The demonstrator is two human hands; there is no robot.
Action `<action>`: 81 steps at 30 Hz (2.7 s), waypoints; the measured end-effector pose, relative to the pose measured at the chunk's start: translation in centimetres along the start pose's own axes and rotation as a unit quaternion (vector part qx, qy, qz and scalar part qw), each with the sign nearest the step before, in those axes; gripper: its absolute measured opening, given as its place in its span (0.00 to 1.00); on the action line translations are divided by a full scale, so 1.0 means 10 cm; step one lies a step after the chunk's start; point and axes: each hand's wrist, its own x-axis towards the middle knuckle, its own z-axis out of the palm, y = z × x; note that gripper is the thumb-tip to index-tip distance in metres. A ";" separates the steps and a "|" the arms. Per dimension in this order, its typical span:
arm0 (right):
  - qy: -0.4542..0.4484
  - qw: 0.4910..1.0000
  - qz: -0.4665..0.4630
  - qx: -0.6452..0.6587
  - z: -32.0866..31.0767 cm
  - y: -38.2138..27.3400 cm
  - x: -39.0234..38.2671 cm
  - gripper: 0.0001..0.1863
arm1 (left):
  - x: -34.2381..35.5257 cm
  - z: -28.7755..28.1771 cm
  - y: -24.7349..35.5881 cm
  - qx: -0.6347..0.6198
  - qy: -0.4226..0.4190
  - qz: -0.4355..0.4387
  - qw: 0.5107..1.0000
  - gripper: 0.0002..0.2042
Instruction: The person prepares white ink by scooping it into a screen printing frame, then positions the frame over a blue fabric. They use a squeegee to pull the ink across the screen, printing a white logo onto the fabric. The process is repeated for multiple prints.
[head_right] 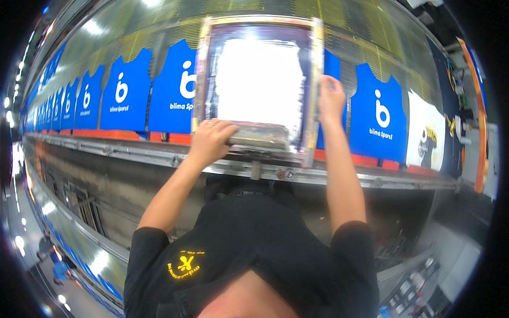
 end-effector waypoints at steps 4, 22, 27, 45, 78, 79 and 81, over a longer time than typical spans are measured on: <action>-0.003 0.993 -0.005 -0.116 1.18 -0.02 -0.68 0.17 | -0.38 -0.56 -0.85 0.048 -0.037 -0.034 0.998 0.24; 0.032 0.972 0.028 -0.232 2.28 0.13 -1.12 0.14 | 1.03 -1.15 -2.80 0.066 -0.079 -0.009 0.995 0.16; 0.026 0.966 0.034 -0.257 2.23 0.04 -1.05 0.20 | 1.81 -1.08 -3.18 0.110 -0.146 -0.044 0.982 0.19; -0.265 0.803 -0.368 -0.386 2.91 -0.56 -1.16 0.16 | 0.72 -0.87 -2.58 0.093 -0.167 -0.100 0.977 0.14; -0.275 0.819 -0.285 -0.416 3.31 -0.82 -0.30 0.18 | 1.49 -0.87 -3.12 0.084 -0.129 -0.064 0.986 0.19; -0.280 0.813 -0.300 -0.413 3.22 -0.74 -0.49 0.18 | 1.32 -0.87 -3.02 0.084 -0.122 -0.061 0.987 0.18; -0.288 0.800 -0.337 -0.404 2.99 -0.62 -0.99 0.18 | 0.79 -0.84 -2.74 0.081 -0.132 -0.083 0.985 0.14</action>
